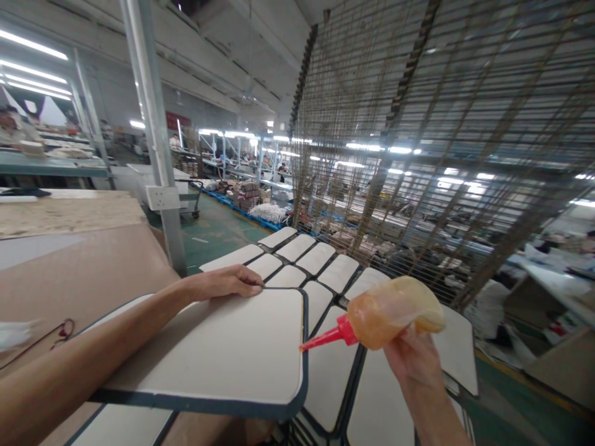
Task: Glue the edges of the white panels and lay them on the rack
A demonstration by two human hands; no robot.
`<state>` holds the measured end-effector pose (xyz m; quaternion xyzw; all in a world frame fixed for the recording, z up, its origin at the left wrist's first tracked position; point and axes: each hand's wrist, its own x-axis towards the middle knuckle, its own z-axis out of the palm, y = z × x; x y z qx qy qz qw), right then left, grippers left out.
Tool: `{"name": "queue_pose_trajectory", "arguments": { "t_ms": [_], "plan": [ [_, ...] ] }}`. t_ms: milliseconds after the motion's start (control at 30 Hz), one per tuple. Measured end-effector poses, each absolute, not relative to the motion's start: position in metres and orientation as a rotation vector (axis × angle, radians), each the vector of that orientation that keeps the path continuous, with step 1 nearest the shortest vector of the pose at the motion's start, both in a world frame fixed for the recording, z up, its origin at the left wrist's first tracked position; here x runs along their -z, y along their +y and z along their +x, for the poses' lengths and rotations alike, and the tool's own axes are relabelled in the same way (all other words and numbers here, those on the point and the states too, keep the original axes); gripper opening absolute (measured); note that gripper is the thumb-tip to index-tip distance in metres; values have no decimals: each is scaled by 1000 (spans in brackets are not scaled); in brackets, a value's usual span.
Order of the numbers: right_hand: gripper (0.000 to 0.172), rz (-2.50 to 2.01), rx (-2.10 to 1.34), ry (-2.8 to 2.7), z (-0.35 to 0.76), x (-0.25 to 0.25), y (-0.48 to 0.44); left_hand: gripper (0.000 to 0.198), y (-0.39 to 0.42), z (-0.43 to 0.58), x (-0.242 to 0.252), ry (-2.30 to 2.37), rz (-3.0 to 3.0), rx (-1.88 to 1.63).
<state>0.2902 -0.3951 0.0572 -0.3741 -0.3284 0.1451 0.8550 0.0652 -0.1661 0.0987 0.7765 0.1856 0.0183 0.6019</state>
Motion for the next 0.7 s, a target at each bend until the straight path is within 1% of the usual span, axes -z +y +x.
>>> {"name": "queue_pose_trajectory", "arguments": {
  "t_ms": [167, 367, 700],
  "plan": [
    [51, -780, -320, -687, 290, -55, -396, 21, -161, 65, -95, 437, 1765, -54],
    [56, -782, -309, -707, 289, -53, -397, 22, -157, 64, -90, 438, 1743, -65],
    [56, -789, -276, -671, 289, -48, -399, 23, -147, 57, -85, 444, 1688, -112]
  ]
}}
